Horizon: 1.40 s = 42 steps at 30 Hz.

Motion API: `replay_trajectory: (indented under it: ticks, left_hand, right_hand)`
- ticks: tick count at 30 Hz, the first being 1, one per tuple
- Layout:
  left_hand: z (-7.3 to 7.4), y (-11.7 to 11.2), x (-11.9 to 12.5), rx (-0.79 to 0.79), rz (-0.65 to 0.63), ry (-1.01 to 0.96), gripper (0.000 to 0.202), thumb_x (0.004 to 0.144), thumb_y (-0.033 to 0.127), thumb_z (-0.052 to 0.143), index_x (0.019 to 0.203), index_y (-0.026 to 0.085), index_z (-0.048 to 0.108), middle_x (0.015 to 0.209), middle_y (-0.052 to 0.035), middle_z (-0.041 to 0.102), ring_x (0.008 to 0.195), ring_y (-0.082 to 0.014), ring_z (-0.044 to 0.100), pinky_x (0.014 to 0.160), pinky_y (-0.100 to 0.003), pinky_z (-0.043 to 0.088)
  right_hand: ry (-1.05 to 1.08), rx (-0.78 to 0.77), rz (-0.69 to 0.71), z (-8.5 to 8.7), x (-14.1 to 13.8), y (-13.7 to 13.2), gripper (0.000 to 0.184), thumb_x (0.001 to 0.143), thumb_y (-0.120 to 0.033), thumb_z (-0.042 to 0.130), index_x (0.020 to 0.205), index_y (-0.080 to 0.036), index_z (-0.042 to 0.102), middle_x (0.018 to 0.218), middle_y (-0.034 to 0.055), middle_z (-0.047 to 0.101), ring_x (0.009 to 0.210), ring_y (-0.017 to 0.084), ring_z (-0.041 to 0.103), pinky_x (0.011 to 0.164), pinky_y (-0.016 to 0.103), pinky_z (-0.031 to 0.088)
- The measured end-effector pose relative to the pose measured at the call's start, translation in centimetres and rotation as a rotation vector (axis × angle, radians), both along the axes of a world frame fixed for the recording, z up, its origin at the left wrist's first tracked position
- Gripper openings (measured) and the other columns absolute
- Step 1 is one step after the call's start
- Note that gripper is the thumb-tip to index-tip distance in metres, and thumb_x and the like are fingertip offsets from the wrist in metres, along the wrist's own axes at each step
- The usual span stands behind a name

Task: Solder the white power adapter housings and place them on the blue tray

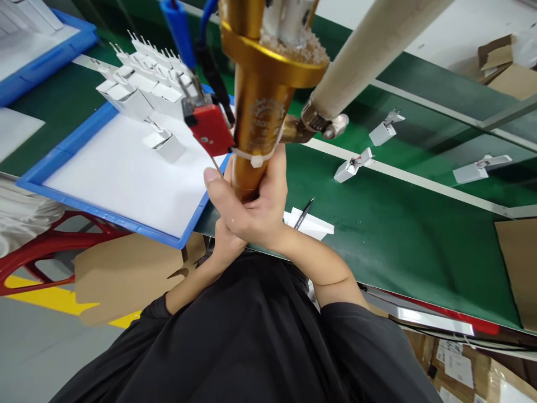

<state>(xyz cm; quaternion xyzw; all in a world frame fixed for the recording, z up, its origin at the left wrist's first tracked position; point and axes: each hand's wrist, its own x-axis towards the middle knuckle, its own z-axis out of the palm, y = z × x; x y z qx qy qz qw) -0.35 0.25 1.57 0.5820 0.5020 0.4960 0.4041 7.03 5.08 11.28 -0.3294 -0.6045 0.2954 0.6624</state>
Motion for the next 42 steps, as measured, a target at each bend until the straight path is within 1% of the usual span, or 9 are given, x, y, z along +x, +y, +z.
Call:
replay_trajectory:
  ticks: [10, 16, 20, 25, 28, 31, 35, 39, 42]
  left_hand:
    - [0.3, -0.1, 0.2, -0.042, -0.021, -0.004, 0.045, 0.074, 0.035, 0.07, 0.114, 0.017, 0.061, 0.082, -0.0016, 0.069, 0.068, -0.0157, 0.062, 0.064, -0.026, 0.053]
    - [-0.2, 0.5, -1.5, 0.069, -0.024, 0.31, 0.034, 0.076, 0.031, 0.068, 0.107, 0.017, 0.063, 0.097, -0.0058, 0.068, 0.092, -0.021, 0.064, 0.082, -0.032, 0.053]
    - [-1.0, 1.2, -3.2, 0.023, -0.087, 0.458, 0.037, 0.076, 0.032, 0.07, 0.11, 0.018, 0.064, 0.106, -0.0088, 0.064, 0.108, -0.024, 0.06, 0.092, -0.035, 0.051]
    - [-0.4, 2.1, -3.6, -0.193, -0.199, 0.338, 0.048, 0.079, 0.046, 0.068, 0.119, 0.019, 0.061, 0.114, -0.0098, 0.066, 0.104, -0.0236, 0.064, 0.091, -0.036, 0.051]
    - [0.1, 2.7, -2.8, -0.235, -0.21, 0.174, 0.043, 0.086, 0.04, 0.061, 0.124, 0.02, 0.055, 0.114, -0.0082, 0.07, 0.101, -0.0195, 0.067, 0.089, -0.032, 0.052]
    - [0.2, 3.1, -2.0, -0.169, -0.18, 0.167, 0.034, 0.087, 0.026, 0.055, 0.121, 0.021, 0.052, 0.105, -0.0049, 0.073, 0.09, -0.0149, 0.068, 0.08, -0.027, 0.052]
    - [0.4, 2.9, -2.3, 0.025, -0.139, 0.43, 0.038, 0.081, 0.012, 0.05, 0.119, 0.018, 0.053, 0.103, -0.0056, 0.072, 0.092, -0.0179, 0.063, 0.084, -0.032, 0.048]
    - [1.4, 2.3, -3.6, 0.176, -0.284, 0.732, 0.059, 0.088, 0.024, 0.05, 0.145, 0.015, 0.036, 0.121, -0.0105, 0.064, 0.109, -0.0263, 0.053, 0.093, -0.042, 0.04]
    - [1.8, 1.9, -4.0, 0.236, -0.314, 0.808, 0.059, 0.096, 0.029, 0.043, 0.151, 0.015, 0.027, 0.122, -0.0107, 0.064, 0.108, -0.0256, 0.052, 0.093, -0.041, 0.041]
  right_hand:
    - [0.038, 0.012, -0.024, 0.0, -0.3, 0.2, 0.055, 0.081, -0.057, 0.059, 0.123, -0.036, 0.031, 0.092, 0.0015, 0.052, 0.055, 0.008, 0.05, 0.04, 0.024, 0.042]
    - [0.244, 0.138, 0.196, 0.0, 0.6, 1.5, 0.033, 0.08, -0.038, 0.06, 0.108, -0.032, 0.044, 0.088, -0.0028, 0.055, 0.04, 0.002, 0.04, 0.031, 0.02, 0.034]
    - [0.26, 0.062, 0.128, 0.0, 1.5, 2.6, 0.025, 0.083, -0.031, 0.053, 0.106, -0.031, 0.044, 0.092, -0.0029, 0.058, 0.038, 0.004, 0.039, 0.029, 0.024, 0.031]
    - [0.167, -0.001, 0.001, -0.1, 2.9, 4.2, 0.024, 0.086, -0.044, 0.05, 0.106, -0.035, 0.042, 0.095, -0.004, 0.058, 0.04, 0.006, 0.036, 0.032, 0.027, 0.032]
    - [0.225, 0.042, 0.004, -0.5, 3.2, 5.1, 0.027, 0.083, -0.045, 0.059, 0.103, -0.034, 0.046, 0.094, -0.0056, 0.058, 0.04, 0.003, 0.038, 0.03, 0.024, 0.029]
    - [0.279, 0.082, -0.022, -0.5, 3.3, 5.5, 0.03, 0.081, -0.047, 0.064, 0.099, -0.03, 0.047, 0.09, -0.007, 0.059, 0.037, -0.001, 0.038, 0.028, 0.02, 0.025]
    - [0.231, 0.005, -0.022, -0.3, 3.2, 5.2, 0.035, 0.082, -0.051, 0.062, 0.101, -0.029, 0.044, 0.091, -0.0063, 0.057, 0.042, -0.001, 0.04, 0.032, 0.018, 0.031]
    - [0.145, -0.01, -0.083, -0.4, 3.1, 5.3, 0.043, 0.08, -0.064, 0.056, 0.104, -0.032, 0.04, 0.096, -0.0036, 0.057, 0.053, 0.003, 0.051, 0.042, 0.019, 0.043]
    - [0.108, -0.001, -0.114, -0.6, 3.1, 5.6, 0.048, 0.079, -0.071, 0.051, 0.105, -0.032, 0.039, 0.098, -0.0013, 0.057, 0.076, 0.009, 0.064, 0.06, 0.023, 0.055]
